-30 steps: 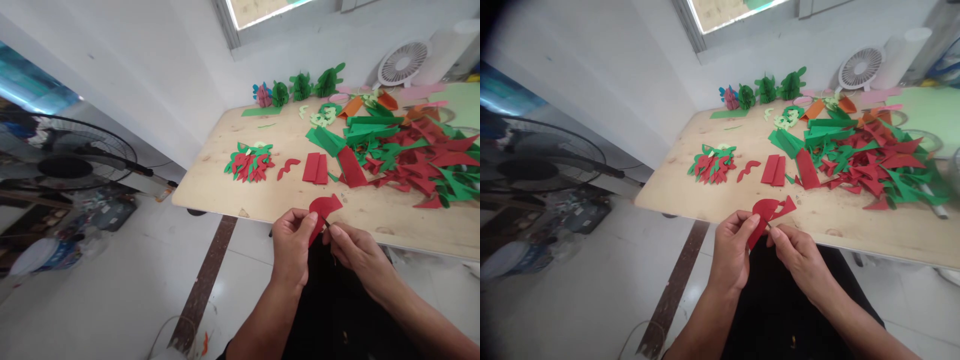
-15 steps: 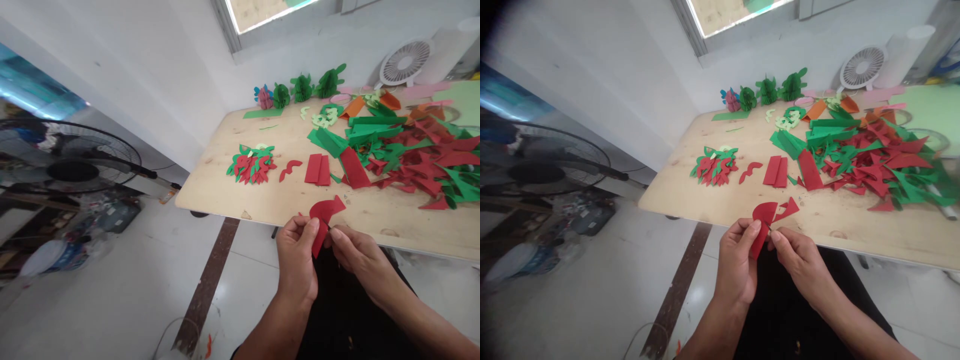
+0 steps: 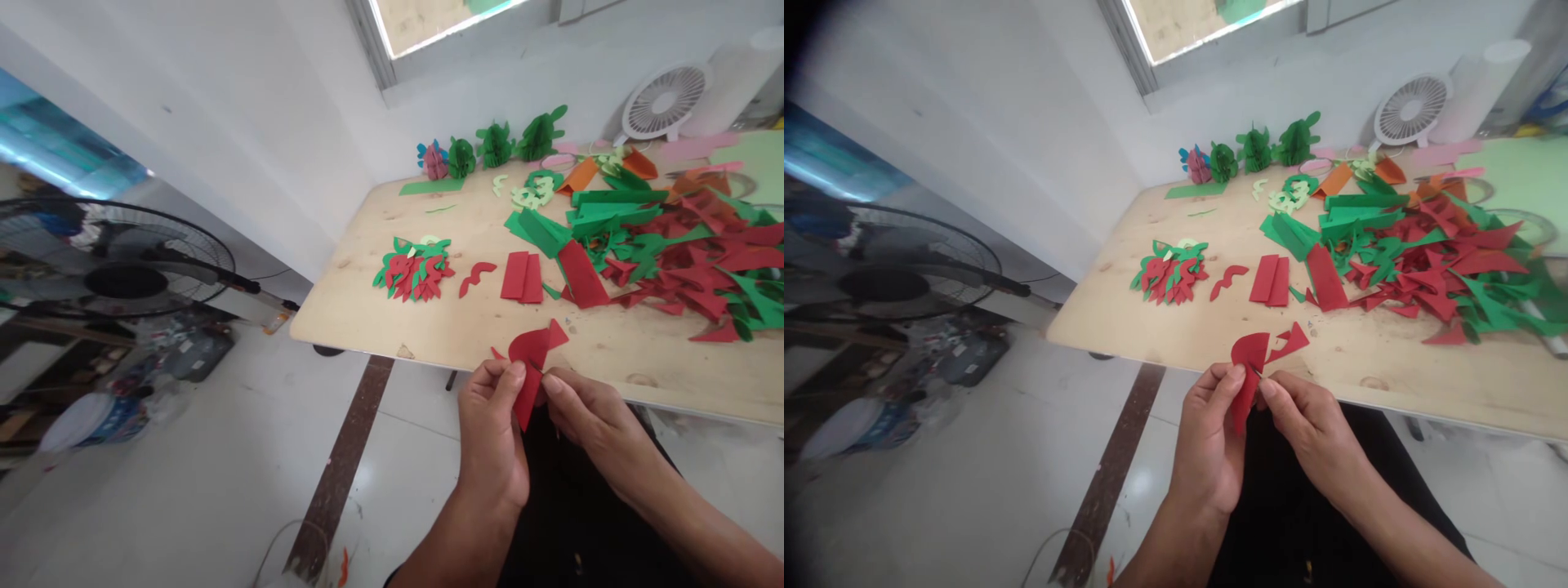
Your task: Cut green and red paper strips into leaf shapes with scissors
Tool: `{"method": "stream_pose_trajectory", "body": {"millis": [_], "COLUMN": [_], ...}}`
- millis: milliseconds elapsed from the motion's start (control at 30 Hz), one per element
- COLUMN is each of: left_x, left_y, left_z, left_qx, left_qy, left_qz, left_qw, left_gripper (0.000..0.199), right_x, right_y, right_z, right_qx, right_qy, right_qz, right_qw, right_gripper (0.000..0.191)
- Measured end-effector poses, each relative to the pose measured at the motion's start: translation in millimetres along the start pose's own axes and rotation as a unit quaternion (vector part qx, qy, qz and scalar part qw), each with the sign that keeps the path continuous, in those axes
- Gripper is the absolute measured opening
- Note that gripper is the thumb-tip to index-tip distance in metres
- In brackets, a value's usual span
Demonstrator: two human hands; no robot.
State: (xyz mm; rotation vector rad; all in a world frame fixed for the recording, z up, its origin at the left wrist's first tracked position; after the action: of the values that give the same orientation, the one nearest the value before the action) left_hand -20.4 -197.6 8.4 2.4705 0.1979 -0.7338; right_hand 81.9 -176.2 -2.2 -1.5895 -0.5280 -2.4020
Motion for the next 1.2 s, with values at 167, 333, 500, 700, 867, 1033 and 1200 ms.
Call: {"method": "stream_pose_trajectory", "body": {"millis": [167, 333, 500, 700, 867, 1033, 1200], "left_x": [0, 1, 1, 1, 4, 3, -5], "left_y": [4, 6, 7, 9, 11, 11, 8], "left_z": [-2.1, -1.8, -2.0, -3.9, -3.4, -2.6, -2.5], "left_qx": [-0.006, -0.019, -0.024, -0.014, -0.019, 0.008, 0.022], "left_qy": [0.023, 0.044, 0.054, 0.051, 0.047, 0.041, -0.001], "left_qz": [0.003, 0.020, 0.036, 0.029, 0.026, 0.039, -0.003], "left_qw": [1.000, 0.999, 0.998, 0.998, 0.998, 0.998, 1.000], "left_gripper": [0.018, 0.019, 0.019, 0.017, 0.017, 0.017, 0.016], "right_x": [1, -2, -1, 0, 0, -3, -5], "right_y": [2, 4, 4, 5, 5, 6, 5], "right_z": [-1, -2, -1, 2, 2, 2, 4], "right_qx": [0.001, 0.021, 0.020, 0.008, 0.007, 0.016, 0.038], "right_qy": [0.008, -0.020, -0.023, -0.009, -0.010, -0.029, -0.039], "right_qz": [-0.006, -0.027, -0.017, -0.010, -0.017, -0.023, -0.028], "right_qw": [1.000, 0.999, 0.999, 1.000, 1.000, 0.999, 0.998], "right_gripper": [0.040, 0.040, 0.041, 0.041, 0.042, 0.042, 0.039]}}
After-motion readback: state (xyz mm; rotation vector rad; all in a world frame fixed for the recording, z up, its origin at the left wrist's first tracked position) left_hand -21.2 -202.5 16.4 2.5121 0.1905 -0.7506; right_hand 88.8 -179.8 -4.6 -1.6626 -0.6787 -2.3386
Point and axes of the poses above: each hand's wrist, its own y-axis away from the middle knuckle, its own z-axis out of the back of the hand, x = y × z, the point moved 2 cm from there along -y, towards the middle knuckle, and after that the axes turned 14 degrees about y, right-handed, at the moved point
